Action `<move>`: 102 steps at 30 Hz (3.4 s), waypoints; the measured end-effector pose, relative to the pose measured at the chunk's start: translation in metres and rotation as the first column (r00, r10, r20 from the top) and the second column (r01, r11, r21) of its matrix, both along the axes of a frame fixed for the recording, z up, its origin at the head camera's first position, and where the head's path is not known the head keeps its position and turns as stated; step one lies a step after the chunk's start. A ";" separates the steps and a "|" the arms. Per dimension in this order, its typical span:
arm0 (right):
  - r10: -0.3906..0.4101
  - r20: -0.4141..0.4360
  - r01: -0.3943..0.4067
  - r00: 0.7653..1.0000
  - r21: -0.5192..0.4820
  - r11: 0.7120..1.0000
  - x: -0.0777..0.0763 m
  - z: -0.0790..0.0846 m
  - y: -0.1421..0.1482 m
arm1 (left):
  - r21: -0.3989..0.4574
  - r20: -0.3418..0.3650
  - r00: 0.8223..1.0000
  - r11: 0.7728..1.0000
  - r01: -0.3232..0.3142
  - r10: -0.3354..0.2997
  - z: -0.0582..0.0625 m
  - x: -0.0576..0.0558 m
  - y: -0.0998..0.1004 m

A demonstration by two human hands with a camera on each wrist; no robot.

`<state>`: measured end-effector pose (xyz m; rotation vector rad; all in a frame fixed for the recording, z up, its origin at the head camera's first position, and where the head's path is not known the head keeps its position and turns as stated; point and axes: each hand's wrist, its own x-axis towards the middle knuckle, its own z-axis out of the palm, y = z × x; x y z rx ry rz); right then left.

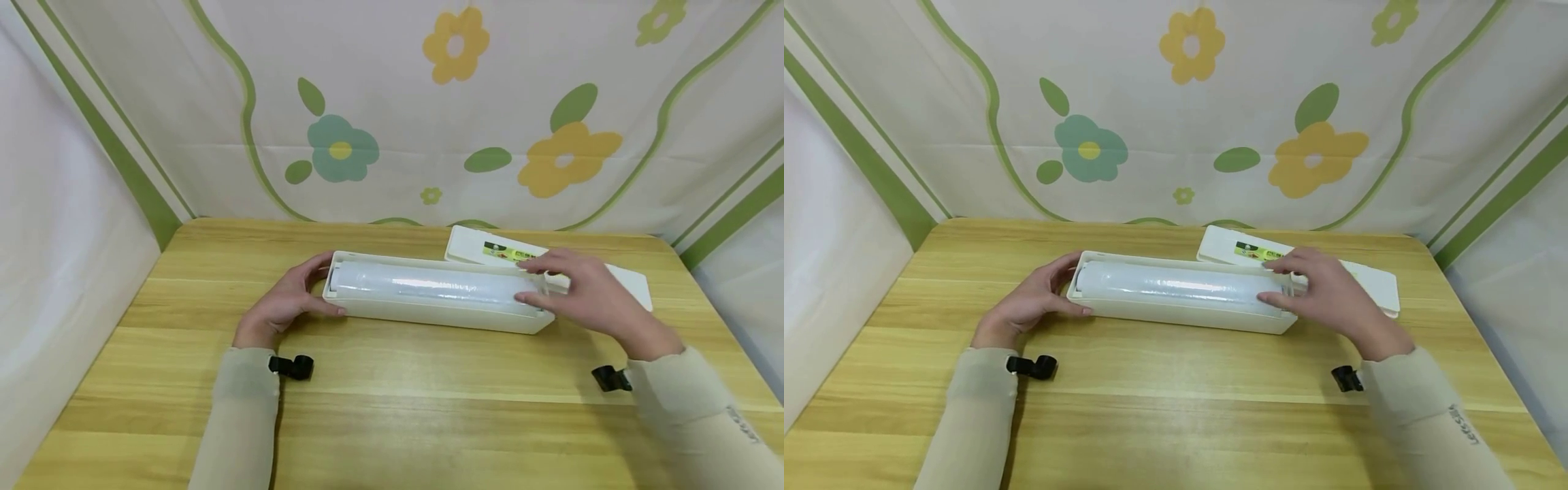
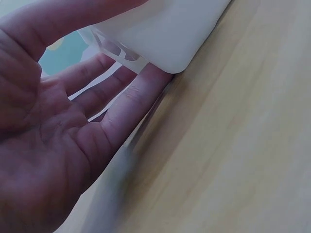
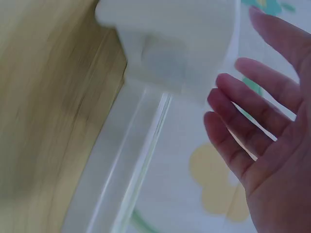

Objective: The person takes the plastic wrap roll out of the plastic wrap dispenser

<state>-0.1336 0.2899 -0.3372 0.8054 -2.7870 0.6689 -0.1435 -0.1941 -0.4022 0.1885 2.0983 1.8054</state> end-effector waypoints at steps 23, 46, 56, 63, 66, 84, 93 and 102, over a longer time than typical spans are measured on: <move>0.110 0.100 -0.139 0.989 0.353 0.925 -0.014 0.016 -0.055 | -0.002 -0.010 1.000 1.000 -0.027 0.027 0.002 0.002 -0.004; 0.009 0.202 -0.091 0.979 0.400 0.912 -0.024 0.018 -0.041 | 0.030 -0.028 1.000 1.000 -0.002 0.003 -0.001 0.000 0.008; 0.043 0.278 -0.075 0.960 0.104 0.992 -0.034 0.003 -0.030 | 0.033 -0.030 1.000 0.999 -0.010 0.011 -0.005 0.001 0.004; 0.063 0.281 -0.077 0.958 0.042 0.996 -0.036 -0.001 -0.029 | 0.044 -0.017 1.000 0.999 -0.011 0.012 -0.008 0.003 0.001; 0.067 0.266 -0.077 0.961 0.026 0.997 -0.035 -0.003 -0.029 | 0.044 -0.015 1.000 0.999 -0.009 0.010 -0.007 0.004 0.001; 0.016 0.266 0.007 0.964 -0.087 0.996 -0.025 -0.008 -0.025 | 0.028 -0.035 0.999 0.999 0.030 -0.029 -0.002 0.001 0.000; 0.023 0.239 0.004 0.971 -0.112 0.994 -0.020 -0.001 -0.031 | 0.024 -0.039 0.999 0.999 0.033 -0.032 -0.002 0.001 -0.002; 0.058 0.187 -0.033 0.981 -0.132 0.991 -0.016 0.011 -0.039 | 0.026 -0.042 0.998 0.999 0.037 -0.036 -0.005 0.002 -0.001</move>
